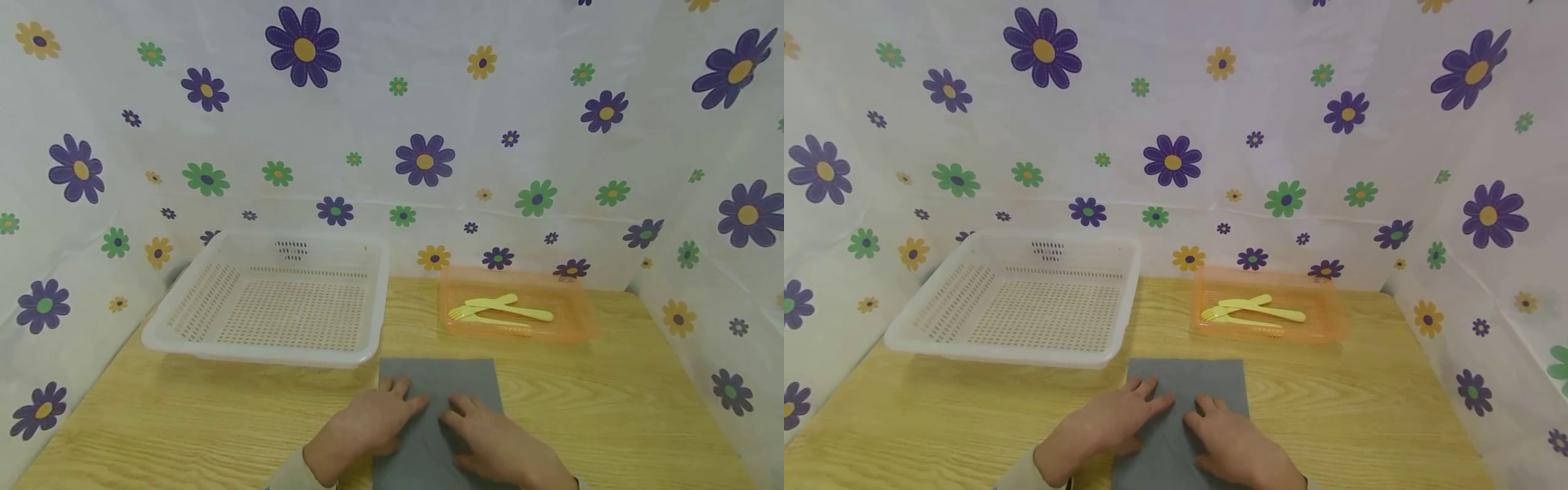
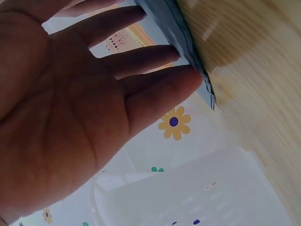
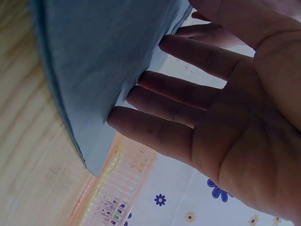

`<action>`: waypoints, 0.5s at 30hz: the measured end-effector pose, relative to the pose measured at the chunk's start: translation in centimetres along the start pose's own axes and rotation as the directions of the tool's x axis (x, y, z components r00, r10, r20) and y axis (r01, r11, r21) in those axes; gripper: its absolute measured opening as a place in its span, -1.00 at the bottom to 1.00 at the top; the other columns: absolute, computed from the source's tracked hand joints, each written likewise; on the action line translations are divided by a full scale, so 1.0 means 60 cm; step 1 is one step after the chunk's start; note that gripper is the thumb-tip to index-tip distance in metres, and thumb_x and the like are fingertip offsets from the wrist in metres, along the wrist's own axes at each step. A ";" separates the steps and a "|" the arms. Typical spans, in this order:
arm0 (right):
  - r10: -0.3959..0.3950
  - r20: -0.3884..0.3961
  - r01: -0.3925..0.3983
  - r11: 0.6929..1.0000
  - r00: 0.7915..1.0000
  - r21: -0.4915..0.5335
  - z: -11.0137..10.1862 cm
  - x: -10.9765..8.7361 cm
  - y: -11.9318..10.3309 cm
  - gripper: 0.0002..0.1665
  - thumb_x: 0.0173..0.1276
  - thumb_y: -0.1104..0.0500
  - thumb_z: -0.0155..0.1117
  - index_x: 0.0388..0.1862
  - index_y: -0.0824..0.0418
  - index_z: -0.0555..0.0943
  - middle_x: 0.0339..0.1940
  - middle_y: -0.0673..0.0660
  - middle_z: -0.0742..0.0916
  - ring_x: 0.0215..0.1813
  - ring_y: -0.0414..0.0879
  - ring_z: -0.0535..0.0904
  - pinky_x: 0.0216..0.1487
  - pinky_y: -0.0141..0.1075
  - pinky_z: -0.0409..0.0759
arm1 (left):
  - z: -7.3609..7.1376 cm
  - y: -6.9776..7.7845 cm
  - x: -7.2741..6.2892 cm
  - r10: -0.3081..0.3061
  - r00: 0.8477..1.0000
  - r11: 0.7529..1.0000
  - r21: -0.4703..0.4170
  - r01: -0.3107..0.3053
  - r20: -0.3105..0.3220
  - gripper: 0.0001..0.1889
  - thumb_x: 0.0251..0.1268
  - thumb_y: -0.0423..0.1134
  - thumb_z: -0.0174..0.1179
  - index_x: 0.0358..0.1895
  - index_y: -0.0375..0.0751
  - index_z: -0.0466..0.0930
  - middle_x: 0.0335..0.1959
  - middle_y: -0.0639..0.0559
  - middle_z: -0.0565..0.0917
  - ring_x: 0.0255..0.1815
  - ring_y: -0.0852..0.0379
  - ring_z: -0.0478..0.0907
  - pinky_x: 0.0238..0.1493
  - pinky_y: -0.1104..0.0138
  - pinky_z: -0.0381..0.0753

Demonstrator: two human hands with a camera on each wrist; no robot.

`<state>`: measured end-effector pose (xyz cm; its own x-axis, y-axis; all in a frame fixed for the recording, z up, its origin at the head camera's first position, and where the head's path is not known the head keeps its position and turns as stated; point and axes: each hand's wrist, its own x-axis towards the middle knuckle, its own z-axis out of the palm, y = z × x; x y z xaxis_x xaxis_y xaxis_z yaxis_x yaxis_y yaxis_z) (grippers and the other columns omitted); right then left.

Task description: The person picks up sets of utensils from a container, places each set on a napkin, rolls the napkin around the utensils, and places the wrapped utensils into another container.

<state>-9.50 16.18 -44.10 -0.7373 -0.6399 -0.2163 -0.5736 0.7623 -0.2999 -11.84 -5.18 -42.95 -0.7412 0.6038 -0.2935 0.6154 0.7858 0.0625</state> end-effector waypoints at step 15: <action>-0.012 -0.009 0.012 1.000 1.000 0.009 0.001 -0.003 -0.001 -0.38 0.18 0.06 0.51 0.23 0.09 0.55 0.25 0.22 0.51 0.22 0.17 0.51 0.04 -0.03 0.61 | 0.003 0.012 0.007 -0.043 0.999 0.996 -0.080 0.045 0.025 -0.28 0.02 0.01 0.52 0.28 -0.02 0.44 0.43 -0.29 0.33 0.40 -0.38 0.29 -0.02 -0.04 0.66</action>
<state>-9.31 16.21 -44.10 -0.7336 -0.6481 -0.2043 -0.5793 0.7537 -0.3105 -11.67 -4.36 -43.19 -0.7602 0.5656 -0.3197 0.5577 0.8205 0.1254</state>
